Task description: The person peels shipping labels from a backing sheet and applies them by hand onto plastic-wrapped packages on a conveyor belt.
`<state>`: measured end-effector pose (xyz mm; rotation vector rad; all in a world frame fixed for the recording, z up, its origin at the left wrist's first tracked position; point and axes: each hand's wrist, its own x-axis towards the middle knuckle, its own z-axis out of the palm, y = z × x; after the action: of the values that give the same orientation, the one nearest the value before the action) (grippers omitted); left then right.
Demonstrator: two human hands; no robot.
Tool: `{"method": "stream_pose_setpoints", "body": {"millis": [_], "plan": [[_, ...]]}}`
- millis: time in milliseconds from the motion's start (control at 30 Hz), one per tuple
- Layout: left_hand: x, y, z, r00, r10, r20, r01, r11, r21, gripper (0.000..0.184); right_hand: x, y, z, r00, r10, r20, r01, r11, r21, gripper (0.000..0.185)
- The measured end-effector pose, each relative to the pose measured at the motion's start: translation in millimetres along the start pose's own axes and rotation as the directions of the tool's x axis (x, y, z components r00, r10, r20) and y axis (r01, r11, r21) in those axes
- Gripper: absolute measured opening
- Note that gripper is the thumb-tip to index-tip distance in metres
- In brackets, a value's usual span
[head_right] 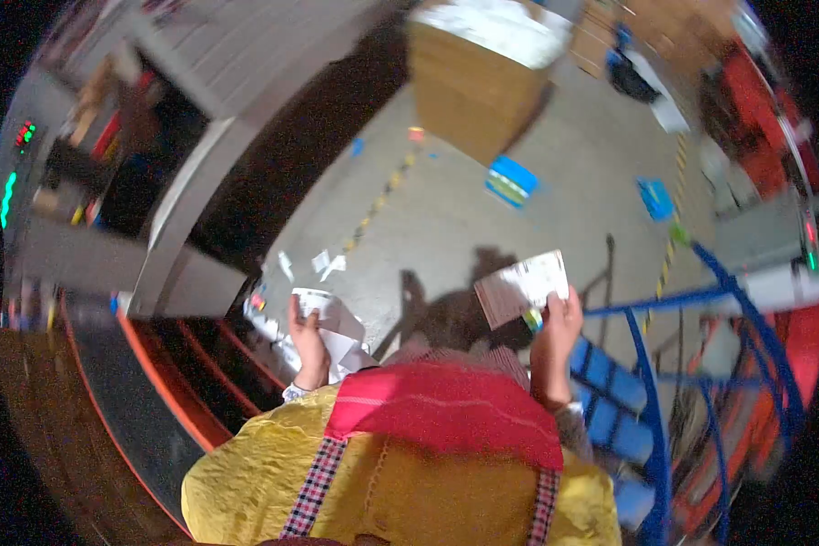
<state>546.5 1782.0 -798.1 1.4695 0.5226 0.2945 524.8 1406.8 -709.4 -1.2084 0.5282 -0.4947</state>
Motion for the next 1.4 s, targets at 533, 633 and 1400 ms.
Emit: {"method": "stream_pose_setpoints", "body": {"millis": [533,633,1400], "plan": [[55.6,9.1,-44.1,0.984,-0.166,-0.061,0.166,0.986,-0.014,0.052,32.4,-67.3,-6.8,0.912,-0.304,-0.276,0.316,0.949,-0.004,0.02],[52.3,3.2,-52.9,0.984,-0.164,-0.07,0.161,0.986,-0.049,0.052,37.9,-70.9,17.3,0.908,-0.346,-0.235,0.36,0.933,0.015,0.02],[69.7,15.3,83.8,0.971,-0.168,-0.17,0.198,0.964,0.176,0.047,135.2,11.5,74.5,0.93,0.171,0.326,-0.04,0.927,-0.373,0.024]]}}
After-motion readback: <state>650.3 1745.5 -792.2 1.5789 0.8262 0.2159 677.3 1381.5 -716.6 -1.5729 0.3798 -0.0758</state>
